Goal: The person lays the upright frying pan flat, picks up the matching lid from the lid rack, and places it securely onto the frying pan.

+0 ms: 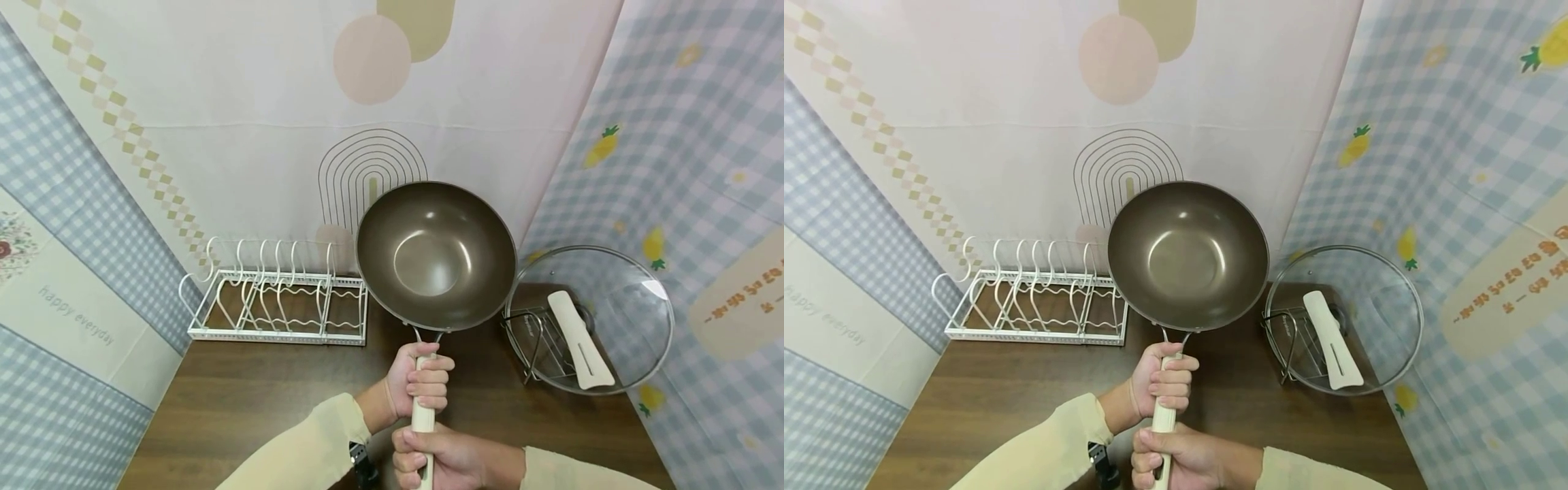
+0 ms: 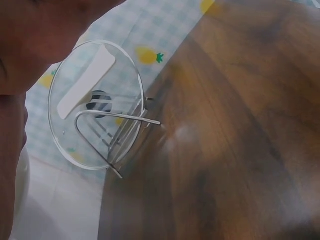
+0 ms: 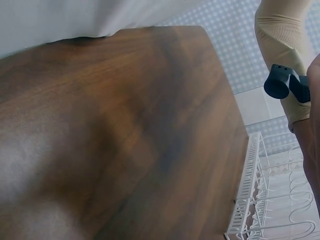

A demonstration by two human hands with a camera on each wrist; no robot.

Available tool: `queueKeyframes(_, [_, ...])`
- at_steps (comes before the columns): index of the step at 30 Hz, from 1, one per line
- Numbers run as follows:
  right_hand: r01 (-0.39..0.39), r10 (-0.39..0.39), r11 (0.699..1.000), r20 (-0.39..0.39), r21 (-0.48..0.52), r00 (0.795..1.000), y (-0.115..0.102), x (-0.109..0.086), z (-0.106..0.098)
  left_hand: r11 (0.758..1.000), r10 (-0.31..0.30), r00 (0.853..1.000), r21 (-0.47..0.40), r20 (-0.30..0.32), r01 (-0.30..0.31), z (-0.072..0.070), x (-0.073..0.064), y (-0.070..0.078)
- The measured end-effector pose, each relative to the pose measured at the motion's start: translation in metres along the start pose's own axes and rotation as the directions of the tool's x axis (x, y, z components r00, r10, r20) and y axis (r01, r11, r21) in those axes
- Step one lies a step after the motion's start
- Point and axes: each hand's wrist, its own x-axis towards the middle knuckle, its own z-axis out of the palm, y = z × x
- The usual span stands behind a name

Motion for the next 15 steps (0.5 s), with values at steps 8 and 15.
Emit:
queueKeyframes(8, [-0.001, 0.002, 0.999, -0.009, 0.032, 1.000, 0.0048, -0.0017, -0.0009, 1.000, 0.014, 1.000, -0.006, 0.012, -0.014, -0.0044, -0.0018, -0.0046])
queueKeyframes(15, [-0.018, 0.019, 0.999, -0.022, 0.045, 1.000, 0.0024, -0.0028, 0.0024, 0.999, 0.049, 0.999, -0.014, 0.022, -0.048, -0.0014, -0.0023, -0.0059])
